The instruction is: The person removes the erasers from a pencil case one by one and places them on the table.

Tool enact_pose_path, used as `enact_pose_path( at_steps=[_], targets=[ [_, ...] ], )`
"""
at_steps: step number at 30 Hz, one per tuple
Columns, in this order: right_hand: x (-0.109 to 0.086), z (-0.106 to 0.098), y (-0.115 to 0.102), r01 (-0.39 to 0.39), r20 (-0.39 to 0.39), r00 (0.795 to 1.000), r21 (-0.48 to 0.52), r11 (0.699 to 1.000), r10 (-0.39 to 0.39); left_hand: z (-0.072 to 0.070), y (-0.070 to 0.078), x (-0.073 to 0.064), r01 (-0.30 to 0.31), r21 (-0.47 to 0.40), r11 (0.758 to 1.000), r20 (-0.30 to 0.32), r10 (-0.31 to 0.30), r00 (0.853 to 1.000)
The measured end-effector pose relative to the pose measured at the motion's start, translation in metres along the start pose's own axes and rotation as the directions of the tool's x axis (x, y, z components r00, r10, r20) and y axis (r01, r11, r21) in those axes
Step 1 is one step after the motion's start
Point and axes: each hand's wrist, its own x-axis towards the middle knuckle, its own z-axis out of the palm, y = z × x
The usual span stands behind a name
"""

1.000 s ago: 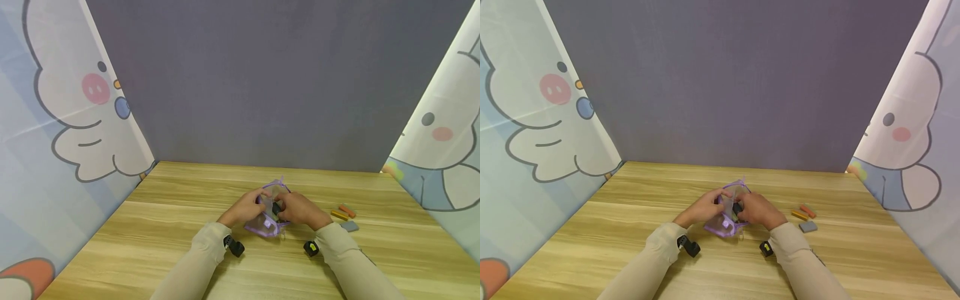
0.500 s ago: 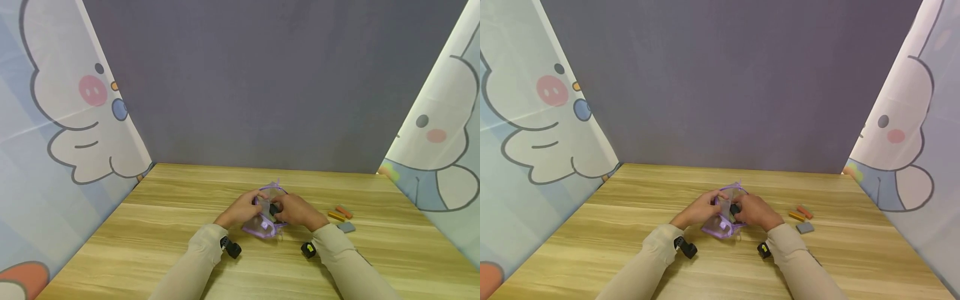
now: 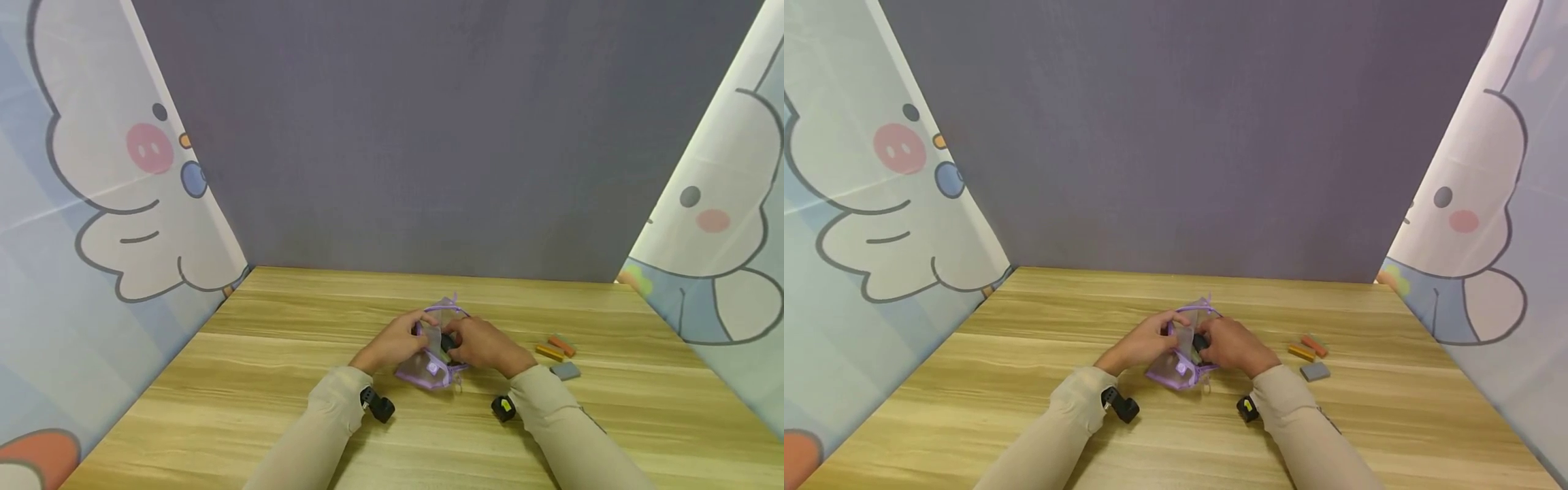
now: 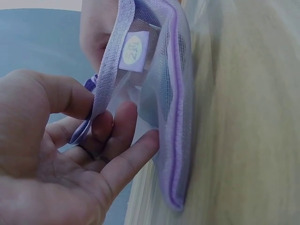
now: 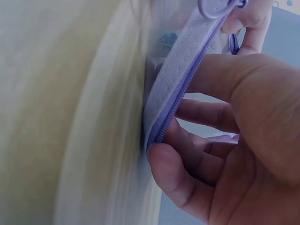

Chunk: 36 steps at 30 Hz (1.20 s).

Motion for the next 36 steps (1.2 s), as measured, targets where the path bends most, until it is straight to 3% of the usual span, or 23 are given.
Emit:
enact_pose_path(
  at_steps=[9, 21, 27, 36],
  targets=[
    [0.000, 0.005, 0.000, 0.027, -0.026, 0.999, -0.021, 0.999, -0.028, 0.001, -0.002, -0.002, 0.004, 0.009, 1.000, -0.004, -0.004, 1.000],
    [-0.006, -0.001, -0.006, 0.007, -0.029, 1.000, -0.051, 0.999, -0.008, 0.003, -0.002, -0.002, 0.018, 0.015, 1.000, -0.023, -0.017, 1.000],
    [-0.008, -0.004, -0.007, 0.047, -0.041, 0.998, -0.073, 0.996, -0.050, 0.003, -0.001, -0.001, 0.011, 0.025, 1.000, -0.018, -0.010, 1.000],
    [-0.010, -0.002, -0.007, 0.000, -0.026, 1.000, -0.072, 0.997, -0.002, 0.001, -0.001, -0.002, 0.028, 0.018, 0.999, -0.001, -0.028, 1.000]
  ],
)
